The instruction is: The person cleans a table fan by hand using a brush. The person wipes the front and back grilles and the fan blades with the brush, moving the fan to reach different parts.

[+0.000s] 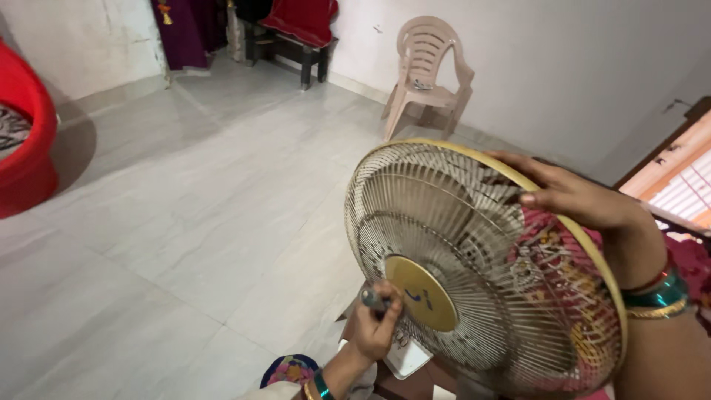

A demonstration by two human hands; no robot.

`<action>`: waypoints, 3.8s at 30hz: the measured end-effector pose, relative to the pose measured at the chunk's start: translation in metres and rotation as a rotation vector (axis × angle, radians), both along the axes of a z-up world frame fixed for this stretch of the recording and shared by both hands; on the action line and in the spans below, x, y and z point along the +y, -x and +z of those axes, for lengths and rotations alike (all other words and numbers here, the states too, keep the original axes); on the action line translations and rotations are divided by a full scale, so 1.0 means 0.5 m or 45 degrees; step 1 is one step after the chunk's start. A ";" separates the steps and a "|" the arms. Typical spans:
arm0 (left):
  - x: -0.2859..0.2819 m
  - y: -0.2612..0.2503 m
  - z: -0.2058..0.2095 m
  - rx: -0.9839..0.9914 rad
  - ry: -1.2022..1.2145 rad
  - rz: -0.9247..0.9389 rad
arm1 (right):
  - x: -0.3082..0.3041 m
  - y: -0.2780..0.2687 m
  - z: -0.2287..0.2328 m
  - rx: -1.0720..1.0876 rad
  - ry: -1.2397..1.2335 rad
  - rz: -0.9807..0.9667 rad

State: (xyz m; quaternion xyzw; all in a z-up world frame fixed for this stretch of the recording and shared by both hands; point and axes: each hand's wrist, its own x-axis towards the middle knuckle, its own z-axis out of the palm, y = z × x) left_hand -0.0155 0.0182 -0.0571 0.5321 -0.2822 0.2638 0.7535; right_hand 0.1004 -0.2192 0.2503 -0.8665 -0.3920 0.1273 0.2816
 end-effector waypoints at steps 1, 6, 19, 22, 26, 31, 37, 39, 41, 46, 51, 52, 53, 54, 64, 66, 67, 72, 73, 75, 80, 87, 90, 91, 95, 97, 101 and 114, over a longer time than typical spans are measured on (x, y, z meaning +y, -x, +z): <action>-0.003 -0.006 0.001 -0.091 0.120 -0.016 | -0.007 -0.004 -0.002 -0.019 0.048 -0.060; -0.004 -0.048 0.150 -0.703 0.397 0.122 | -0.043 -0.009 -0.012 -0.024 0.076 -0.126; -0.039 -0.005 0.006 0.028 -0.174 0.032 | -0.090 0.002 -0.012 0.087 0.045 -0.486; -0.034 -0.024 0.018 0.137 -0.070 -0.033 | -0.107 -0.004 -0.018 0.007 0.075 -0.487; -0.024 -0.096 0.153 -0.119 0.297 0.089 | -0.115 0.015 -0.031 0.087 -0.028 -0.593; -0.001 -0.160 0.320 -0.741 0.672 0.215 | -0.130 0.019 -0.033 0.120 -0.060 -0.595; -0.038 -0.142 0.162 -0.473 0.824 0.021 | -0.139 0.012 -0.034 0.107 -0.052 -0.584; -0.069 -0.103 0.078 -0.421 0.788 -0.004 | -0.139 0.016 -0.030 0.084 -0.042 -0.507; -0.083 -0.052 0.008 -0.252 0.602 -0.062 | -0.143 0.022 -0.030 0.074 0.012 -0.554; -0.079 -0.043 -0.001 0.111 0.124 -0.077 | -0.160 0.016 -0.041 0.002 0.071 -0.609; -0.036 -0.141 0.205 -0.442 0.674 0.046 | -0.164 0.019 -0.041 -0.003 0.052 -0.609; -0.012 -0.161 0.253 -0.594 0.725 0.115 | -0.163 0.021 -0.041 0.001 0.046 -0.612; 0.010 -0.173 0.297 -0.748 0.774 0.184 | -0.161 0.023 -0.041 0.003 0.040 -0.614; 0.025 -0.172 0.325 -0.767 0.783 0.235 | -0.159 0.023 -0.040 0.006 0.033 -0.616; -0.063 -0.104 0.043 -0.448 0.720 0.028 | -0.148 0.024 -0.043 0.006 0.077 -0.574; -0.078 -0.067 -0.011 -0.302 0.611 -0.089 | -0.134 0.030 -0.048 0.069 -0.012 -0.558; -0.084 -0.044 -0.027 -0.191 0.544 -0.158 | -0.125 0.033 -0.042 0.063 -0.004 -0.489; -0.107 -0.044 0.021 -0.206 0.474 -0.354 | -0.068 0.054 -0.018 0.034 0.051 -0.358; -0.103 -0.063 0.057 -0.280 0.516 -0.287 | -0.059 0.060 -0.020 0.022 0.061 -0.371; -0.083 -0.101 0.150 -0.482 0.671 -0.230 | -0.053 0.065 -0.016 -0.003 0.083 -0.395; -0.022 -0.122 0.319 -0.872 0.769 -0.068 | -0.062 0.037 -0.040 -0.158 0.051 -0.227; -0.087 -0.079 0.086 -0.543 0.788 -0.138 | -0.056 0.057 -0.040 -0.044 -0.044 -0.213; -0.096 -0.042 -0.042 -0.334 0.606 -0.162 | -0.029 0.070 -0.036 -0.036 -0.004 -0.213; -0.103 -0.030 -0.063 -0.233 0.554 -0.229 | -0.022 0.071 -0.036 -0.014 -0.023 -0.197; -0.096 -0.026 -0.010 -0.279 0.348 -0.251 | -0.009 0.075 -0.044 0.052 -0.070 -0.105; -0.078 -0.049 0.089 -0.560 0.411 -0.224 | -0.013 0.076 -0.044 0.020 -0.042 -0.125; -0.051 -0.064 0.284 -0.962 0.590 -0.206 | -0.009 0.070 -0.046 -0.204 -0.023 -0.102; 0.018 0.011 -0.001 -0.193 -0.256 -0.066 | 0.042 0.098 -0.050 -0.147 -0.089 -0.066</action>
